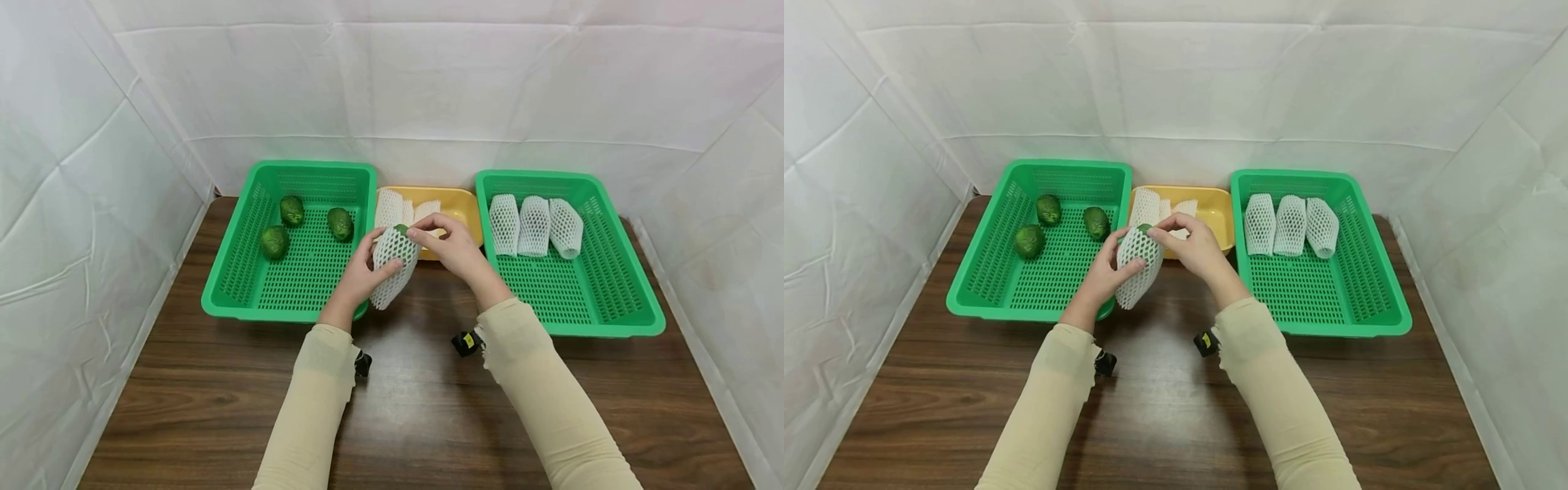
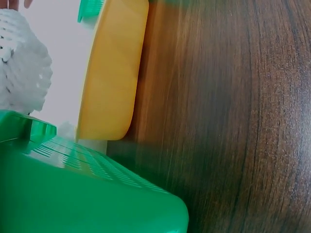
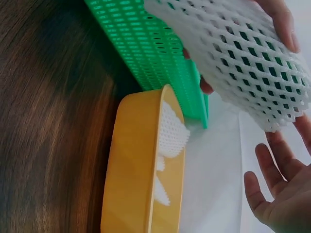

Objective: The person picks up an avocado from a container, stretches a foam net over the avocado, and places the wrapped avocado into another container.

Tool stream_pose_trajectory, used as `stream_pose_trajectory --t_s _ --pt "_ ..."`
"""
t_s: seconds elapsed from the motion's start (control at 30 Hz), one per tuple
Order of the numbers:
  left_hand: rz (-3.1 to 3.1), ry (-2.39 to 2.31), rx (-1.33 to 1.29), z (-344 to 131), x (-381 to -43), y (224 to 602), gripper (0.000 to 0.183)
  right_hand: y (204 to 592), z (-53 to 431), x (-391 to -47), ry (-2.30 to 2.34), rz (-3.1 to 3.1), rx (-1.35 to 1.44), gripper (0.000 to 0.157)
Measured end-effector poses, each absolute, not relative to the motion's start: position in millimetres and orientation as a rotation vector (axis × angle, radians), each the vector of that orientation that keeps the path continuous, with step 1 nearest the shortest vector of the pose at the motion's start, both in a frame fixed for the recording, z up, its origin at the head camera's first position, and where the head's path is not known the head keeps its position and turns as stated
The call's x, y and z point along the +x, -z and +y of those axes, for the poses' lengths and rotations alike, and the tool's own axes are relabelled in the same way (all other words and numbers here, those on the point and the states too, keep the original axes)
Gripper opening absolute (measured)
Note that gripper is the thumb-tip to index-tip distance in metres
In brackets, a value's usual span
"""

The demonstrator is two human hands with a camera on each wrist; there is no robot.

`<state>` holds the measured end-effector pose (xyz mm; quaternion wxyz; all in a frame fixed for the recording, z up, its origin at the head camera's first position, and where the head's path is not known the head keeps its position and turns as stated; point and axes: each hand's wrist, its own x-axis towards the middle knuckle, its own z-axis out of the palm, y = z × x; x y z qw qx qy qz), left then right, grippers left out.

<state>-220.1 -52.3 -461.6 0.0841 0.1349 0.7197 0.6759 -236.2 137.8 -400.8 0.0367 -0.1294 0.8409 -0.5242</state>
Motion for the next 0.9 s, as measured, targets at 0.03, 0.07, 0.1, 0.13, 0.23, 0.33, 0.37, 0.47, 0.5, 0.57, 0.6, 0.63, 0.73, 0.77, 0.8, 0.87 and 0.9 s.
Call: stream_pose_trajectory --t_s 0.03,0.07,0.1,0.13,0.23,0.33,0.37,0.47,0.5,0.57,0.6,0.63,0.73,0.77,0.8,0.87,0.9 --pt "2.161 -2.008 0.405 -52 -220 462 0.069 401 138 -236 1.585 2.591 -0.399 0.03" --pt "2.174 -2.001 0.406 -53 -221 461 0.069 401 138 -236 1.562 2.597 -0.399 0.03" --pt "2.184 -1.996 0.404 -53 -221 461 0.069 401 138 -236 1.537 2.601 -0.396 0.031" --pt "2.199 -1.988 0.401 -53 -221 461 0.069 401 138 -236 1.512 2.602 -0.394 0.032" --pt "2.233 -1.976 0.404 -54 -220 462 0.069 401 138 -236 1.457 2.589 -0.398 0.036" --pt "2.249 -1.974 0.418 -54 -221 463 0.07 402 138 -235 1.436 2.562 -0.421 0.04" --pt "2.25 -1.975 0.424 -54 -221 463 0.07 402 138 -235 1.437 2.551 -0.435 0.04" --pt "2.248 -1.972 0.434 -54 -221 463 0.069 403 137 -236 1.44 2.521 -0.464 0.04" --pt "2.247 -1.97 0.438 -54 -221 463 0.068 403 136 -236 1.442 2.511 -0.473 0.04" --pt "2.239 -1.964 0.444 -54 -221 462 0.067 404 135 -236 1.444 2.494 -0.488 0.04" --pt "2.235 -1.959 0.445 -54 -221 461 0.066 404 135 -236 1.44 2.488 -0.49 0.04" --pt "2.228 -1.955 0.445 -54 -221 460 0.066 405 135 -236 1.437 2.482 -0.493 0.04" --pt "2.207 -1.947 0.444 -53 -216 450 0.067 407 134 -236 1.431 2.457 -0.486 0.041" --pt "2.205 -1.944 0.44 -53 -214 446 0.067 407 134 -236 1.428 2.448 -0.482 0.041" --pt "2.199 -1.945 0.44 -53 -212 443 0.067 407 134 -236 1.422 2.442 -0.475 0.041" --pt "2.201 -1.939 0.436 -53 -209 436 0.067 407 133 -236 1.412 2.434 -0.463 0.04" --pt "2.204 -1.937 0.431 -53 -207 432 0.067 407 132 -235 1.407 2.43 -0.462 0.039"
